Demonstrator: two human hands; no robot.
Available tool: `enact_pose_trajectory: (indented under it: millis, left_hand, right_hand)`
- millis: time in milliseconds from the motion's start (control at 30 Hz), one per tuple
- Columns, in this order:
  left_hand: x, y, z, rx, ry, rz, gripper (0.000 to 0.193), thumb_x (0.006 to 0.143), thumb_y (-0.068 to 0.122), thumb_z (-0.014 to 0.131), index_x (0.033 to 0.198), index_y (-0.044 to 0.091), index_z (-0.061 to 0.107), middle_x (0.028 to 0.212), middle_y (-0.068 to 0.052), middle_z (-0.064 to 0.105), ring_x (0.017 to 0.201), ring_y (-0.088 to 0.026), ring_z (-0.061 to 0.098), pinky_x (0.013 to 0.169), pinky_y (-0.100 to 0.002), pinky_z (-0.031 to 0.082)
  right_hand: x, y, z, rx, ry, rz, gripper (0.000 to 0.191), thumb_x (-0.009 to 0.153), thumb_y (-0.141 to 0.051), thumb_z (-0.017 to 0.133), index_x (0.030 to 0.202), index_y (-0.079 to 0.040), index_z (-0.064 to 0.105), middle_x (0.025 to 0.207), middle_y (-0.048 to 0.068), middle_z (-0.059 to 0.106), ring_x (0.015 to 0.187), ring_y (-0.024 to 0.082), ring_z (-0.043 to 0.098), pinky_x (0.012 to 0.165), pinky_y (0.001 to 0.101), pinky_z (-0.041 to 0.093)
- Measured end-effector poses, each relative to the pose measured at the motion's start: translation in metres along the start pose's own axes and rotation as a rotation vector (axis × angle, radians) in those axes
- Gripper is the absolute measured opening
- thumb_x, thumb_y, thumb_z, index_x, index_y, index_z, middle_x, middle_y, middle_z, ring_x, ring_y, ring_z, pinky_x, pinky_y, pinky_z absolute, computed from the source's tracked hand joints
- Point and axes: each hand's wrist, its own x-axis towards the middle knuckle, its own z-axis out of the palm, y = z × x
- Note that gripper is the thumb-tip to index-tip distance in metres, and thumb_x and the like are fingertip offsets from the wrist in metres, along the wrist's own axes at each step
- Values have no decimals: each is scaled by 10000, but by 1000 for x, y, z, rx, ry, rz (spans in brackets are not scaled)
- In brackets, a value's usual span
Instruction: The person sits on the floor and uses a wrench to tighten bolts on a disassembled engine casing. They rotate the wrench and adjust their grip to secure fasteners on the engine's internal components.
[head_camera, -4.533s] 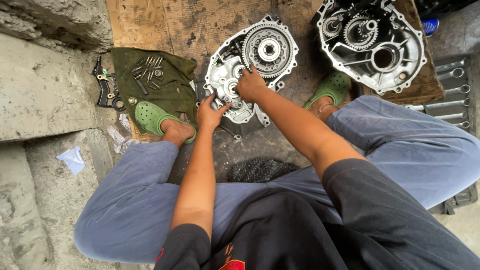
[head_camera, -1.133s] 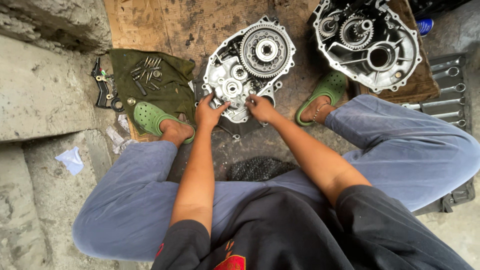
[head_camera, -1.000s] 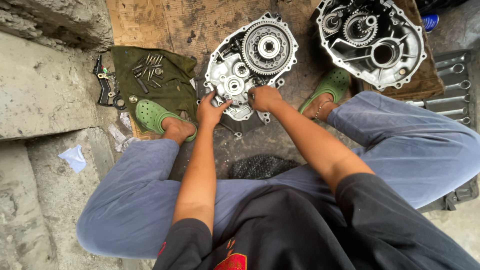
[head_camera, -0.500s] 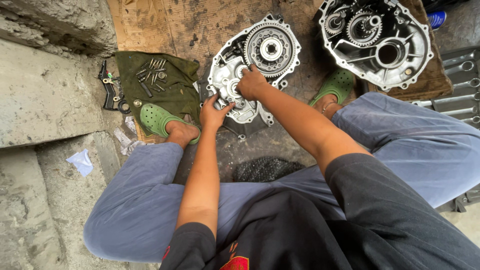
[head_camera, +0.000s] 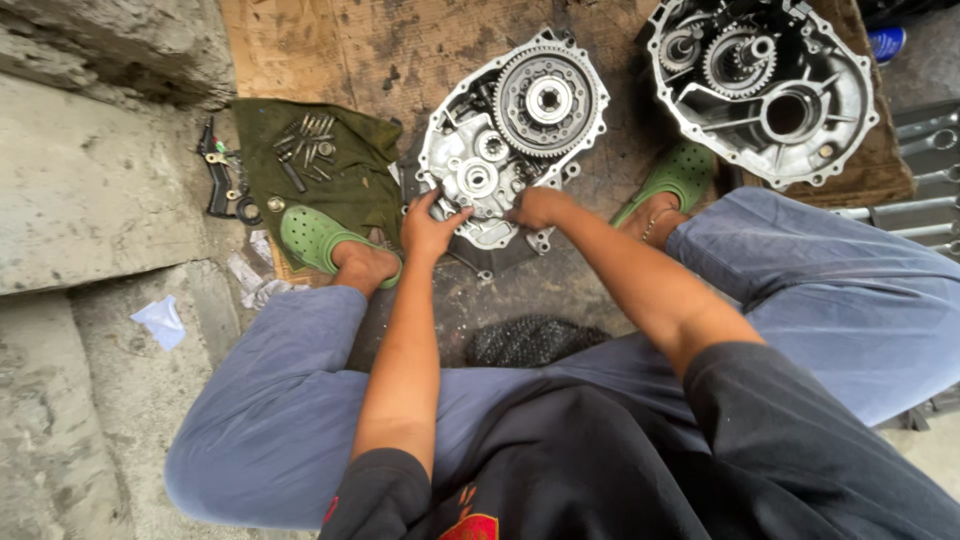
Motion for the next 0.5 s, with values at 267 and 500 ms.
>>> enact_pose_trajectory:
  millis: [267, 500]
  left_hand:
    - [5, -2, -2, 26, 1, 45, 822, 625, 551, 929, 1240, 48, 717, 1271, -163, 697, 1164, -336, 666, 971, -426, 518]
    - [0, 4, -3, -11, 13, -21, 868, 623, 567, 908, 1301, 74, 686, 1239, -145, 722, 1142, -317, 695, 958, -416, 534]
  right_hand:
    - [-22, -40, 105, 1650, 187, 225, 300, 1035, -336, 619, 1102, -46, 649, 875, 81, 713, 730, 221, 672, 595, 346, 527]
    - [-21, 14, 30, 607, 487, -160, 301, 992, -371, 669, 1113, -102, 729, 922, 132, 735, 813, 285, 704, 718, 367, 531]
